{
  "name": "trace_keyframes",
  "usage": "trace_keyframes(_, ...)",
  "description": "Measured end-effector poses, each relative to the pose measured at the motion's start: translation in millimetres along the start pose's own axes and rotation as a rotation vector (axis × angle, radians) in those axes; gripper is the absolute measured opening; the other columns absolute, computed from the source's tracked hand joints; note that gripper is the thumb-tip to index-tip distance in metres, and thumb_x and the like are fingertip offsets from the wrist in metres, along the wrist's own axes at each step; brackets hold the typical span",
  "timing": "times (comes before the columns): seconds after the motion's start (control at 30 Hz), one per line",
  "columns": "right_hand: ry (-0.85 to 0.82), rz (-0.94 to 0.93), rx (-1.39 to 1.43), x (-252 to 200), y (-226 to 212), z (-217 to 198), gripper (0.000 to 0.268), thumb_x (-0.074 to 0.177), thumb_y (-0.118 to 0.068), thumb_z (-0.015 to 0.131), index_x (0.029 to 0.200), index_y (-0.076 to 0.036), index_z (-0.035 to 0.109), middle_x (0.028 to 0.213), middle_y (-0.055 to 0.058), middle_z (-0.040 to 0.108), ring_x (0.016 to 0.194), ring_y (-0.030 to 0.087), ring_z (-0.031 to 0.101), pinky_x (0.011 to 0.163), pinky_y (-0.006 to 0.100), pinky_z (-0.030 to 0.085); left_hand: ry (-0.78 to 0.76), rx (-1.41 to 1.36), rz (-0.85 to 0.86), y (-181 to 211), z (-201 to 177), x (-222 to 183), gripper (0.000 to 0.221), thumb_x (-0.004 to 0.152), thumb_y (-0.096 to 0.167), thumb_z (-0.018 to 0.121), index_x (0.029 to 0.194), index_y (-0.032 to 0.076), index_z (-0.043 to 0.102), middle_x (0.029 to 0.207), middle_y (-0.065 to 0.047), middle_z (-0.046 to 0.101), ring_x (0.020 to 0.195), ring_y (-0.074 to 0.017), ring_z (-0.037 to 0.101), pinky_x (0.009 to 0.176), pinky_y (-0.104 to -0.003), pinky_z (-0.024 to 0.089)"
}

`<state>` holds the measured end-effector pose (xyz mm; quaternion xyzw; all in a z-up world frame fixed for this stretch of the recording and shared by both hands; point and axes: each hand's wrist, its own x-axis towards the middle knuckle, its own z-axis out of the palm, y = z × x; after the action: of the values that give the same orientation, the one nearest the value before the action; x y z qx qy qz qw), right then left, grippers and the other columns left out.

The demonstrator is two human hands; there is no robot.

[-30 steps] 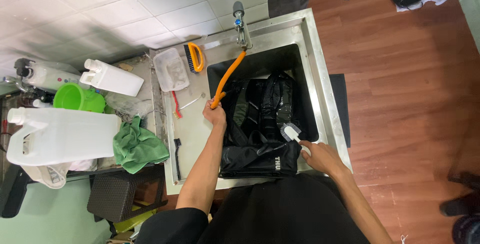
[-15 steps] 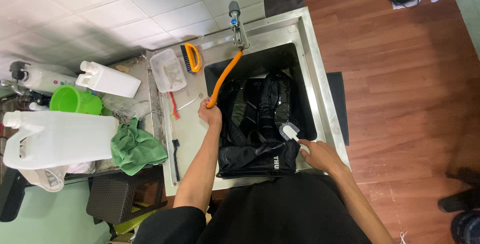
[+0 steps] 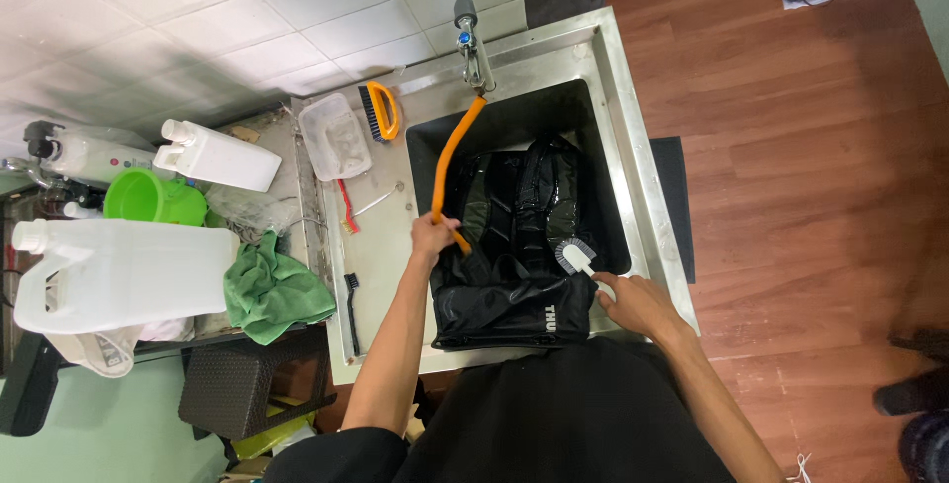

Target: The person scrubs a black bag inside a metal sink using a white brush and water from a faucet, turning the bag over and brushing different sides.

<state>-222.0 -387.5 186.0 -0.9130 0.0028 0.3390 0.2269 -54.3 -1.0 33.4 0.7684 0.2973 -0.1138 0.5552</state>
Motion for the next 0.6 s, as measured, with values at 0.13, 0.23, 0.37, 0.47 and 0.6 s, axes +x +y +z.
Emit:
trace_keyframes(0.13, 0.012, 0.007, 0.010, 3.9, -1.5, -0.3, 0.046, 0.100, -0.035, 0.053, 0.143, -0.026, 0.064, 0.095, 0.030, 0.078, 0.101, 0.049, 0.075, 0.089, 0.056, 0.056, -0.037, -0.044, 0.041, 7.8, 26.7, -26.1, 0.017, 0.079, 0.004, 0.085, 0.070, 0.004, 0.070, 0.083, -0.022, 0.070, 0.076, -0.0339, 0.074, 0.065, -0.039, 0.068)
trace_keyframes(0.23, 0.013, 0.015, 0.030, -1.8, -0.9, -0.2, 0.046, 0.100, -0.034, 0.052, 0.144, -0.025, 0.064, 0.094, 0.029, 0.078, 0.100, 0.048, 0.076, 0.089, 0.055, 0.057, -0.043, -0.405, -0.009, 36.7, 51.7, -63.4, 0.027, 0.094, -0.002, 0.068, 0.071, 0.000, 0.054, 0.101, -0.022, 0.069, 0.104, -0.0381, 0.071, 0.086, -0.051, 0.067)
trace_keyframes(0.37, 0.011, 0.008, 0.060, -4.7, 0.1, -0.4, 0.046, 0.100, -0.033, 0.053, 0.144, -0.022, 0.063, 0.096, 0.031, 0.078, 0.102, 0.050, 0.074, 0.088, 0.057, 0.056, 0.063, -0.654, 0.031, 43.1, 91.3, -76.6, 0.035, 0.099, -0.005, 0.063, 0.071, 0.006, 0.045, 0.103, -0.017, 0.069, 0.107, -0.0291, 0.068, 0.098, -0.047, 0.060)
trace_keyframes(0.47, 0.020, 0.017, 0.072, -7.3, 0.4, -1.3, 0.047, 0.100, -0.032, 0.052, 0.144, -0.021, 0.063, 0.099, 0.032, 0.077, 0.103, 0.051, 0.073, 0.090, 0.058, 0.055, 0.155, -0.757, 0.007, 38.0, 106.9, -71.1, 0.031, 0.099, -0.003, 0.064, 0.075, 0.008, 0.046, 0.099, -0.015, 0.071, 0.107, -0.0253, 0.070, 0.100, -0.044, 0.059)
trace_keyframes(0.6, 0.029, 0.032, 0.105, -12.2, 2.4, -2.4, 0.048, 0.100, -0.030, 0.054, 0.145, -0.020, 0.062, 0.097, 0.032, 0.078, 0.102, 0.050, 0.074, 0.089, 0.057, 0.056, 0.253, -0.823, -0.037, 37.8, 108.0, -64.2, 0.017, 0.100, 0.002, 0.063, 0.086, 0.008, 0.055, 0.100, -0.010, 0.075, 0.112, -0.0209, 0.070, 0.105, -0.041, 0.056)
